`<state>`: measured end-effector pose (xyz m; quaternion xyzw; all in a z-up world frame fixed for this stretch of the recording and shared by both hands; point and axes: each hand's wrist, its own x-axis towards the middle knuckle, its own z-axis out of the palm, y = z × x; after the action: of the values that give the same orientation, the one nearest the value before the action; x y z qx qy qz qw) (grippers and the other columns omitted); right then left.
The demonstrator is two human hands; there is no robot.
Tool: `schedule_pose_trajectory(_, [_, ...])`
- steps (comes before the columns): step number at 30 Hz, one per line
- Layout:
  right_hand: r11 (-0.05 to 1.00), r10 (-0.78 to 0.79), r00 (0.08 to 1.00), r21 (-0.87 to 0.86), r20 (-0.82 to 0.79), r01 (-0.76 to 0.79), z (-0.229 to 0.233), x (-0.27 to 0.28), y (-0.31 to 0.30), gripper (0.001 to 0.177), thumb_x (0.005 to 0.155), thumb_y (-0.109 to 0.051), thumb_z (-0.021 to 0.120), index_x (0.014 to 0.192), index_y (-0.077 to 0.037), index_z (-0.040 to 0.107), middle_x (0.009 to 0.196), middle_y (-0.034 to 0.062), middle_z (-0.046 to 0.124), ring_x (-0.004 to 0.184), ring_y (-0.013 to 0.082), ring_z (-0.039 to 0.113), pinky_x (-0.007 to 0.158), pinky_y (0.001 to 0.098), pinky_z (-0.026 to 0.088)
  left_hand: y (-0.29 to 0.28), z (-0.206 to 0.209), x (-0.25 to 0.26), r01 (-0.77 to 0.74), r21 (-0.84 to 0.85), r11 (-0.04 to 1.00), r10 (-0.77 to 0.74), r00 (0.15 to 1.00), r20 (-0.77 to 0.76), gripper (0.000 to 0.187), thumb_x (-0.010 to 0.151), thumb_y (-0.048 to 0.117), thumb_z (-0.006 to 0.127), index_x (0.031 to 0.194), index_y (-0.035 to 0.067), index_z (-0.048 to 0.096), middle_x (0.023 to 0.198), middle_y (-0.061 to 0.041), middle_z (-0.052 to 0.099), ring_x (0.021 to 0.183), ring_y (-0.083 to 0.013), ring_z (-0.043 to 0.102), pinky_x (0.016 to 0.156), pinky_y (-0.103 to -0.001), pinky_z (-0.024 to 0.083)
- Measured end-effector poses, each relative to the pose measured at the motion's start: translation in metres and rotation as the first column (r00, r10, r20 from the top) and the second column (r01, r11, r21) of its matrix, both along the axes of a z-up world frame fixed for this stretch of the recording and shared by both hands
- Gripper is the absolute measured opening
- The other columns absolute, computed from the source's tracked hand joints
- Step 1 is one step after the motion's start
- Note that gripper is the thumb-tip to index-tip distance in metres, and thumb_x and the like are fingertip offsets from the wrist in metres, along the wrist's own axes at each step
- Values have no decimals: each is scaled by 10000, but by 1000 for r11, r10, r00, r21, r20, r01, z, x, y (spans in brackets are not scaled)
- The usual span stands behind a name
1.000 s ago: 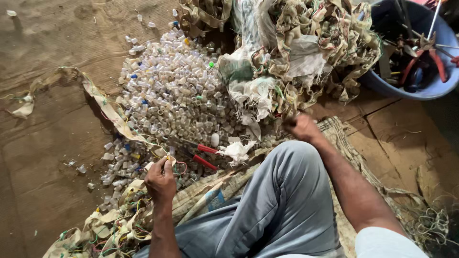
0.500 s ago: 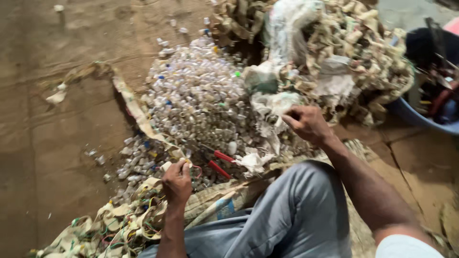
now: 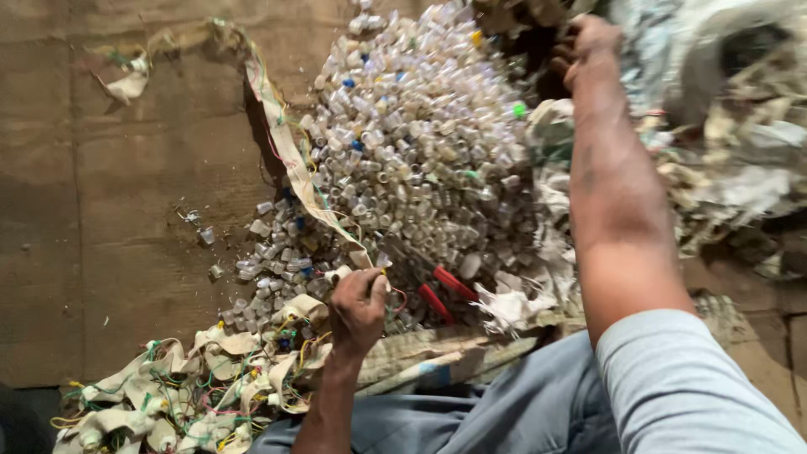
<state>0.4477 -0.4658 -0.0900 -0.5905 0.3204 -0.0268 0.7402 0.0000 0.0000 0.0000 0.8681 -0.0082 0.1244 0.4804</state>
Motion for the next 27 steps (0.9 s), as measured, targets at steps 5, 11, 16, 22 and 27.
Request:
schedule_pose_trajectory(5, [991, -70, 997, 115, 26, 66, -27, 28, -19, 243, 890, -173, 719, 1072, -20, 670, 928, 139, 708, 799, 334, 697, 673, 506, 571, 1, 2, 14, -5, -37, 999, 0, 991, -130, 167, 922, 146, 713, 1017, 10, 731, 930, -175, 724, 916, -374, 692, 807, -438, 547])
schedule_pose_trajectory(11, [957, -50, 979, 289, 196, -8, -19, 17, -9, 230, 890, -117, 717, 1090, -7, 688, 962, 146, 752, 857, 348, 738, 714, 525, 611, 2, -5, 12, -20, -50, 999, 13, 991, -134, 175, 930, 147, 709, 1040, 13, 734, 968, -176, 731, 939, -372, 701, 825, -433, 557])
schedule_pose_trajectory(16, [877, -11, 942, 455, 335, -152, 18, -23, 32, 201, 880, -76, 630, 1062, -13, 690, 917, 158, 752, 821, 346, 722, 700, 488, 599, -2, -2, 12, -23, -31, 999, 19, 992, -127, 175, 921, 163, 710, 1020, 22, 743, 957, -167, 739, 922, -369, 701, 802, -430, 551])
schedule_pose_trajectory(22, [914, -7, 974, 397, 228, -86, 75, -84, 62, 215, 959, -144, 578, 1065, 6, 688, 932, 181, 723, 802, 320, 705, 723, 460, 618, -1, 2, 4, -31, -60, 998, 21, 987, -162, 168, 912, 165, 696, 1004, 31, 741, 906, -152, 738, 856, -344, 709, 756, -420, 552])
schedule_pose_trajectory(27, [984, -57, 995, 171, 80, 42, 124, -104, 85, 175, 936, -192, 642, 1050, -58, 638, 991, 133, 640, 856, 293, 684, 790, 487, 607, 1, -5, 5, -9, -91, 996, 1, 997, -83, 176, 927, 164, 674, 1010, 25, 740, 914, -162, 730, 864, -359, 696, 765, -436, 547])
